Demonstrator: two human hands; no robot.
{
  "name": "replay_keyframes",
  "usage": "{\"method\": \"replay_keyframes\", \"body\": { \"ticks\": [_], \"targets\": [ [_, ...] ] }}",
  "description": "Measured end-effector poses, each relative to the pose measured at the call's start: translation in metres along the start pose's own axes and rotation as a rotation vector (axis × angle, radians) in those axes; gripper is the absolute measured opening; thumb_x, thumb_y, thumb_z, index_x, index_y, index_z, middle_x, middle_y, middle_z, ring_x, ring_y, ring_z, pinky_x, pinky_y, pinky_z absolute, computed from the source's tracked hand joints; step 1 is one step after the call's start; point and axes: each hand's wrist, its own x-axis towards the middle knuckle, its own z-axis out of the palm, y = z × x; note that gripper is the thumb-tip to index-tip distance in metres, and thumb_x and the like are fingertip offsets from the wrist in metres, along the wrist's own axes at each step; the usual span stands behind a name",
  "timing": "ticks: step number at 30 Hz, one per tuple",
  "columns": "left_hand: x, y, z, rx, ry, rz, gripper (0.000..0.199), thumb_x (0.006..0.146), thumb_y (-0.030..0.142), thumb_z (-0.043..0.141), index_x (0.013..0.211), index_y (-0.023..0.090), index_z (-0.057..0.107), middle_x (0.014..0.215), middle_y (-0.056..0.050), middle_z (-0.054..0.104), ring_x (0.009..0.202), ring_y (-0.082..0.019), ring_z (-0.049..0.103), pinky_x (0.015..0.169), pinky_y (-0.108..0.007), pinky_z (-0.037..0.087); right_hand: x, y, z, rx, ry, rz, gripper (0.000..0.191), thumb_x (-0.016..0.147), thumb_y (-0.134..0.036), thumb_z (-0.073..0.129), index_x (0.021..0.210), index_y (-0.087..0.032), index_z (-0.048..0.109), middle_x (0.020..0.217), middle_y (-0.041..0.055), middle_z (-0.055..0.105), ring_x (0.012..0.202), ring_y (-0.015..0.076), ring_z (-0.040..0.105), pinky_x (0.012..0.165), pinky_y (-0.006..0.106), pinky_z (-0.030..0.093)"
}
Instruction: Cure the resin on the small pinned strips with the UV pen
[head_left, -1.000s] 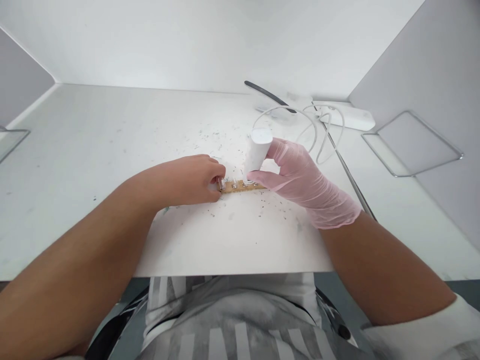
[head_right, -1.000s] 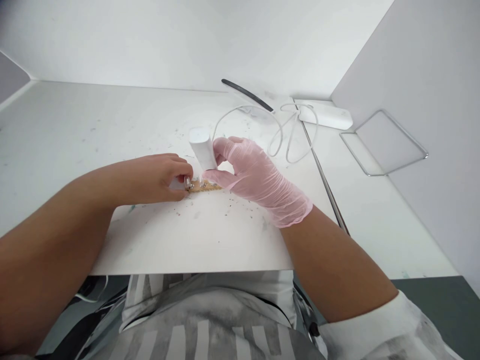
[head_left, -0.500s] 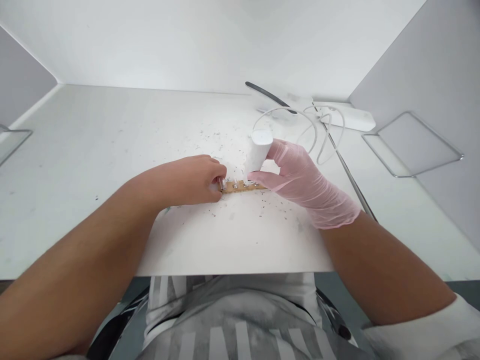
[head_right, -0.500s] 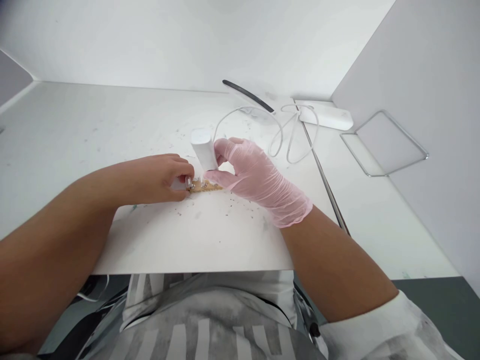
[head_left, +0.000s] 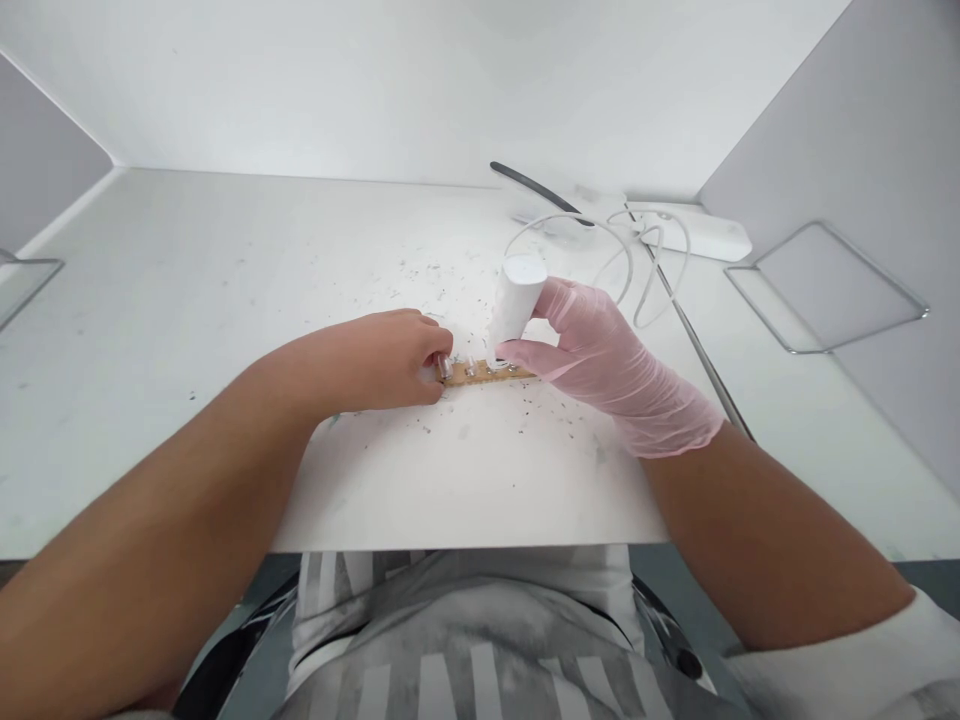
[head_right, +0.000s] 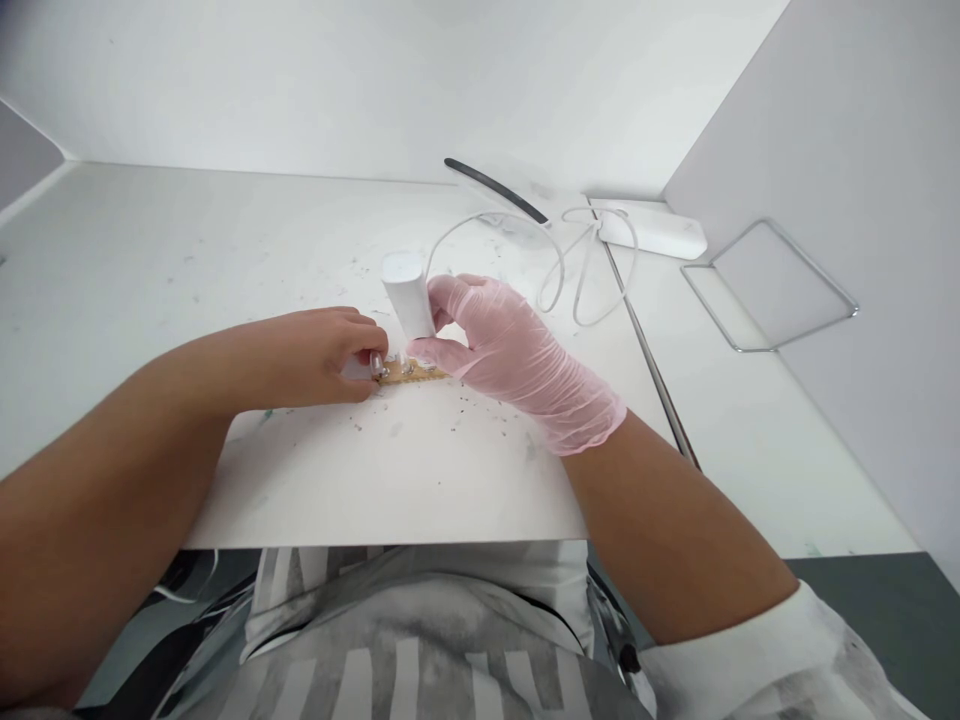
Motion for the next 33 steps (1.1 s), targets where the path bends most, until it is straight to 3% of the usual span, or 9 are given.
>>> {"method": "replay_keyframes", "body": {
  "ticks": [18, 33],
  "targets": [
    [0.006, -0.004, 0.0039, -0.048, 0.032, 0.123, 0.012, 0.082, 0.036, 0.062, 0.081, 0.025, 0.066, 0.08, -0.004, 0.069, 0.07, -0.019, 0.06, 0.068, -0.035, 0.041, 0.0029, 0.0091, -0.0009, -0.042, -0.009, -0.092, 0.015, 0.088, -0.032, 0.071, 0.097, -0.02, 0.069, 0.091, 0.0034, 0.072, 0.082, 0.0197, 0.068, 0.076, 0.037, 0.053],
    [0.0069, -0.0059, 0.0051, -0.015, 0.058, 0.121, 0.011, 0.08, 0.034, 0.061, 0.076, 0.025, 0.06, 0.078, -0.004, 0.067, 0.068, -0.019, 0.056, 0.065, -0.036, 0.039, 0.003, 0.0079, -0.0011, -0.044, -0.007, -0.093, 0.014, 0.087, -0.031, 0.072, 0.095, -0.02, 0.069, 0.089, 0.0032, 0.071, 0.08, 0.0194, 0.067, 0.075, 0.036, 0.052]
  ]
}}
